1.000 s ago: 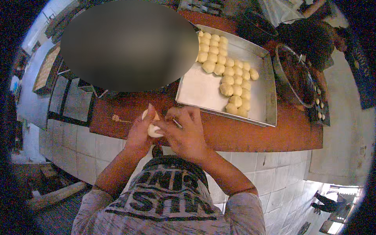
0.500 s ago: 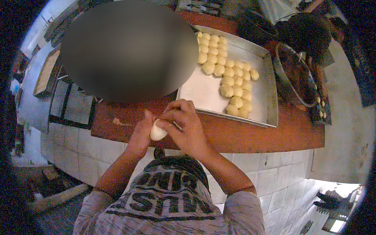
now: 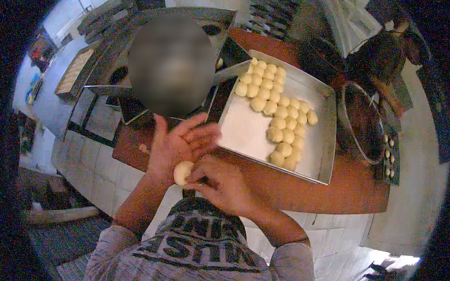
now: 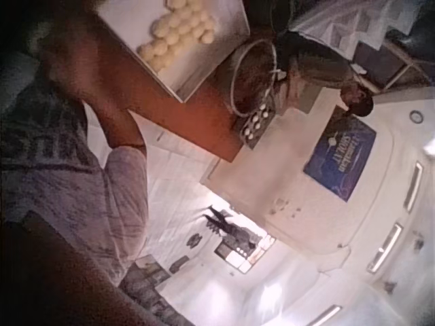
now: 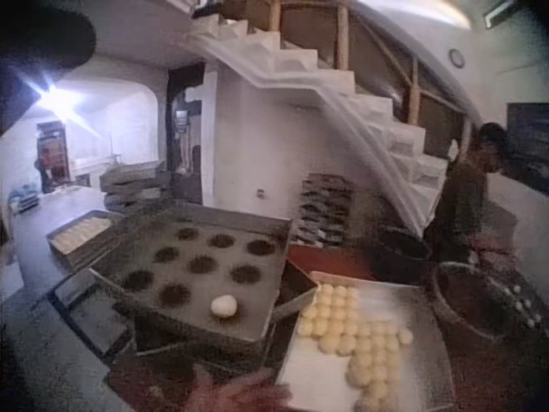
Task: The person picks up dough balls from a tray, flattens them, adds a chocolate filling using a spoon, and then pinches the dough closed before placing them onto a baking tray.
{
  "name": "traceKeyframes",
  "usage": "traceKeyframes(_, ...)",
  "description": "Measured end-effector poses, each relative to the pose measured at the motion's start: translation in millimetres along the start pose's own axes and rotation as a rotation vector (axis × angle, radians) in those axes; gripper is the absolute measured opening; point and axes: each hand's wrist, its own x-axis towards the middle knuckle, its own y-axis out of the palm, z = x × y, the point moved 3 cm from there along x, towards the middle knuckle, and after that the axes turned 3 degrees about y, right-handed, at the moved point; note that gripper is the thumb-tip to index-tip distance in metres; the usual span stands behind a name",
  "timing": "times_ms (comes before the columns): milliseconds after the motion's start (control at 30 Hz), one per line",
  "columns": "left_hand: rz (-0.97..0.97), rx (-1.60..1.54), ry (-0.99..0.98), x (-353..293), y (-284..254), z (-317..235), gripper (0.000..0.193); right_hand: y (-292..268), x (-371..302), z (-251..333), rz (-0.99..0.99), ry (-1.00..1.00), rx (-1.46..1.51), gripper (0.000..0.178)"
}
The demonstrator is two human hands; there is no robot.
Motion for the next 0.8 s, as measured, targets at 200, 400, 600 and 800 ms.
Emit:
traceKeyframes(200, -0.05, 0.231, 0.381, -16, 5, -5, 0.072, 15, 39, -18, -0.24, 0.327, 1.241, 0.014)
traceKeyframes(400, -0.283, 1.014, 0.461, -22, -36, -74, 0.021, 38, 83, -10, -0.084, 0.385, 0.268, 0.021)
traceKeyframes(600, -0.074, 1.114, 0.704, -18, -90, -151, 0.022, 79, 149, 63, -0.302, -0.399, -0.525, 0.037)
traceKeyframes(800, -0.249, 1.287, 0.758, -12, -121, -248, 0.032, 85, 241, 64, -0.434, -0.358, -0.248, 0.051)
